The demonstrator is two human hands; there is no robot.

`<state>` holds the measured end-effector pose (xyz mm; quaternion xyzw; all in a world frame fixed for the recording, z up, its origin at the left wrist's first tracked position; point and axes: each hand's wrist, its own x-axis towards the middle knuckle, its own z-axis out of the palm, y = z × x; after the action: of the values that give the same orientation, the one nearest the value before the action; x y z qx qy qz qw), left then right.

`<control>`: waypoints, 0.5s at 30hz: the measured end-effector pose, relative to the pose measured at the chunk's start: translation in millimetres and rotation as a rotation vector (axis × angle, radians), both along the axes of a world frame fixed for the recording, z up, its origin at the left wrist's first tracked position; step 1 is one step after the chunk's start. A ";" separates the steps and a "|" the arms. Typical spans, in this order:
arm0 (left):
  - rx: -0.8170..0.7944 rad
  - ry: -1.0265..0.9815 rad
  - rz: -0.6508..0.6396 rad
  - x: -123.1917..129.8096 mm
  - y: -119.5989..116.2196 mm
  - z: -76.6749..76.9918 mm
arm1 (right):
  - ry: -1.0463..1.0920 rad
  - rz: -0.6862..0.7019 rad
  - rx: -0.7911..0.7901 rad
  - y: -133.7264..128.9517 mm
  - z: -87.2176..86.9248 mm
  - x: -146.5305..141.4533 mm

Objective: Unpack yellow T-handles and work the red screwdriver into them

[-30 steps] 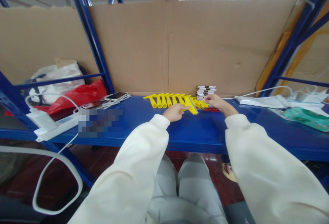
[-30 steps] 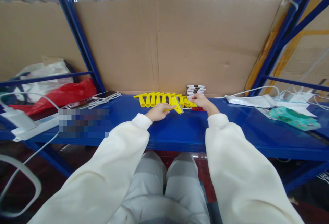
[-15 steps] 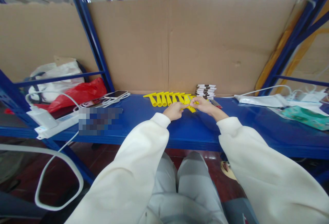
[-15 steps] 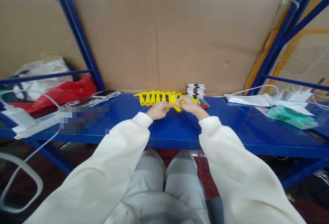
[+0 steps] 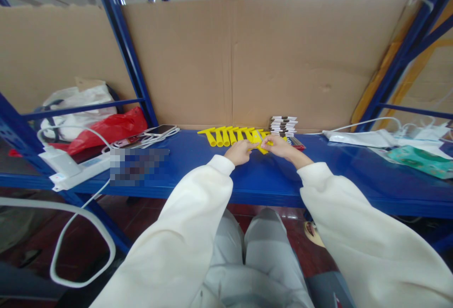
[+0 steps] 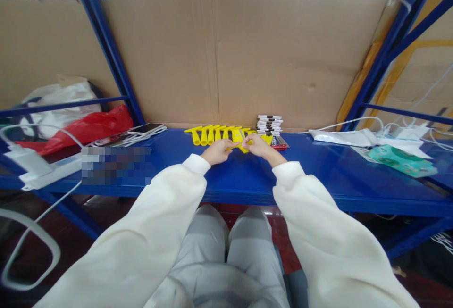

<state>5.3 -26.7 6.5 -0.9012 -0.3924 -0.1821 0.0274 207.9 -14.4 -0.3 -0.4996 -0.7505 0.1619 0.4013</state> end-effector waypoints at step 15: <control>0.021 0.036 0.041 0.3 -4.8 2.7 | -0.061 -0.153 0.031 -0.2 -1.9 -10.3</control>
<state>5.6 -31.5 9.2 -0.8958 -0.4082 -0.1693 0.0477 197.6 -14.6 -2.2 -0.5539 -0.7244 0.1035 0.3971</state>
